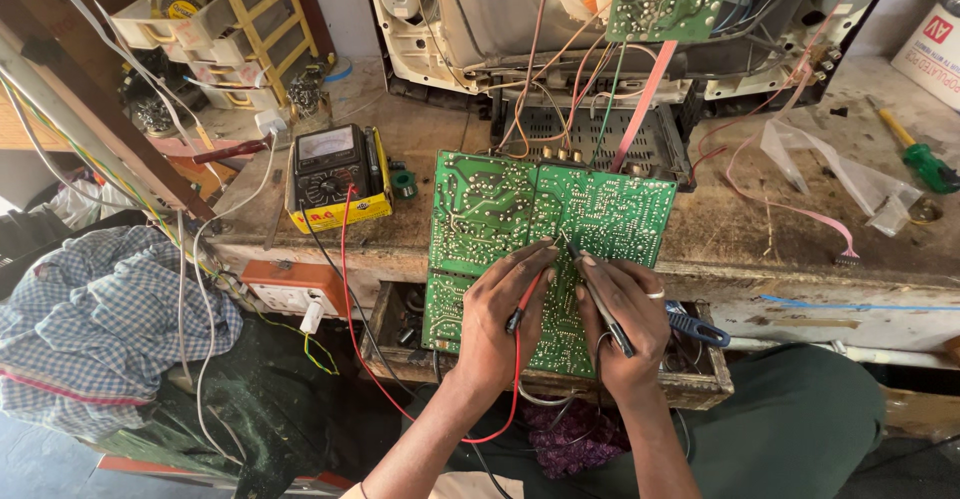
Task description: The person tests a green circuit board using multimeter probes, touching probe tips to various points on the board while a multimeter sits on the bench. They then pick up a soldering iron and solder the board, applying flux and working on its solder side.
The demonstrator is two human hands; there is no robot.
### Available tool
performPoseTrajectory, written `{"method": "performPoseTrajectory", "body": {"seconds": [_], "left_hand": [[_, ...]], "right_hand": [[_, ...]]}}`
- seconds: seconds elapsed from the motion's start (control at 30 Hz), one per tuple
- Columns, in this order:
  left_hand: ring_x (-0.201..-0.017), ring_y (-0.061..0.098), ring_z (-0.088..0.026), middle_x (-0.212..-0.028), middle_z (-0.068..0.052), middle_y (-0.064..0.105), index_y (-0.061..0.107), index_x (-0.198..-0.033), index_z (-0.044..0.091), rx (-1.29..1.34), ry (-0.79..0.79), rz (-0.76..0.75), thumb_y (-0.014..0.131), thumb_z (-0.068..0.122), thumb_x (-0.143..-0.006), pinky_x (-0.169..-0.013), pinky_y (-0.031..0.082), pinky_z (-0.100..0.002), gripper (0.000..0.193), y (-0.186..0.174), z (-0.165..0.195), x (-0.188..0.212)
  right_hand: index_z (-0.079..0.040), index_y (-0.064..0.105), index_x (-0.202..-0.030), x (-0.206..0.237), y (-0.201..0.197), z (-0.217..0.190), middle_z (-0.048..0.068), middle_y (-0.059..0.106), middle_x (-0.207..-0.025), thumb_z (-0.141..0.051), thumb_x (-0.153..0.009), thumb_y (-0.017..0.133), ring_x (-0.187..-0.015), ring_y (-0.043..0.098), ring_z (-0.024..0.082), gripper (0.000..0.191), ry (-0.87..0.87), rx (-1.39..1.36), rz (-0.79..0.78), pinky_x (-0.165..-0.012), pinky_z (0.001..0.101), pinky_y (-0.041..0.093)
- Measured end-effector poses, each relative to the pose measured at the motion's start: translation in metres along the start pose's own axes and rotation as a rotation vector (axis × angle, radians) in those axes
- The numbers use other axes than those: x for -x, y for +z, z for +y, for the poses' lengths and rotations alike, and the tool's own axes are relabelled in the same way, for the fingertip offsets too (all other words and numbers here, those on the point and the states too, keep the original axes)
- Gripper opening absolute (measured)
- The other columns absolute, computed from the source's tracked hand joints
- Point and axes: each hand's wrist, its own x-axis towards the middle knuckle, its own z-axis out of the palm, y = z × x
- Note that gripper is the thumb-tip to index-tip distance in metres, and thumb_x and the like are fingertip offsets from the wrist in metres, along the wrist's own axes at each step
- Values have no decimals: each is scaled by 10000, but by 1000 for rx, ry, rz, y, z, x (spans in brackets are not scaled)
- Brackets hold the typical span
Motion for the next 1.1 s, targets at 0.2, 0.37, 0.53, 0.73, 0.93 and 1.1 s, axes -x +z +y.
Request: {"method": "performPoseTrajectory", "body": {"seconds": [0.2,0.37,0.53,0.73,0.93,1.1], "left_hand": [[-1166,733,-327,-1255,-183,723,683,-1229,-9,-10,17,14,646,-35,-974,-967,590,-387,259,-1,1,-1],[-1162,734,-328,-1249,-184,725,684,-1225,-10,-15,15,17,647,-36,-976,-961,591,-387,254,1,0,0],[-1167,734,-326,-1250,-186,725,684,-1225,-13,-7,14,19,645,-38,-974,-961,594,-388,256,3,-1,1],[-1180,732,-320,-1253,-184,724,683,-1221,-15,-27,31,14,648,-38,-978,-967,598,-386,246,3,-2,1],[-1176,731,-318,-1255,-185,723,683,-1223,-16,-17,25,14,647,-42,-972,-957,600,-382,255,3,-3,1],[-1175,733,-316,-1251,-179,725,686,-1218,-10,-16,16,19,641,-50,-968,-949,602,-378,257,3,-3,2]], "right_hand": [[-28,687,-1294,-1,0,0,117,759,-1159,31,-908,748,-1098,682,279,396,-6,26,-19,-953,401,519],[-46,688,-1296,1,0,3,108,757,-1169,26,-888,763,-1110,676,279,421,-5,21,-23,-960,404,514],[-55,688,-1292,3,1,6,104,757,-1173,15,-892,766,-1125,670,276,414,-12,24,-27,-965,405,510],[-63,691,-1293,7,3,8,95,760,-1163,9,-905,765,-1129,669,265,401,-5,28,-14,-973,402,507],[-60,690,-1295,6,3,9,95,758,-1167,19,-893,770,-1127,671,268,417,-12,36,-13,-973,407,510],[-55,686,-1299,5,2,7,96,756,-1185,30,-885,768,-1135,672,274,430,-12,23,-26,-972,406,518]]}}
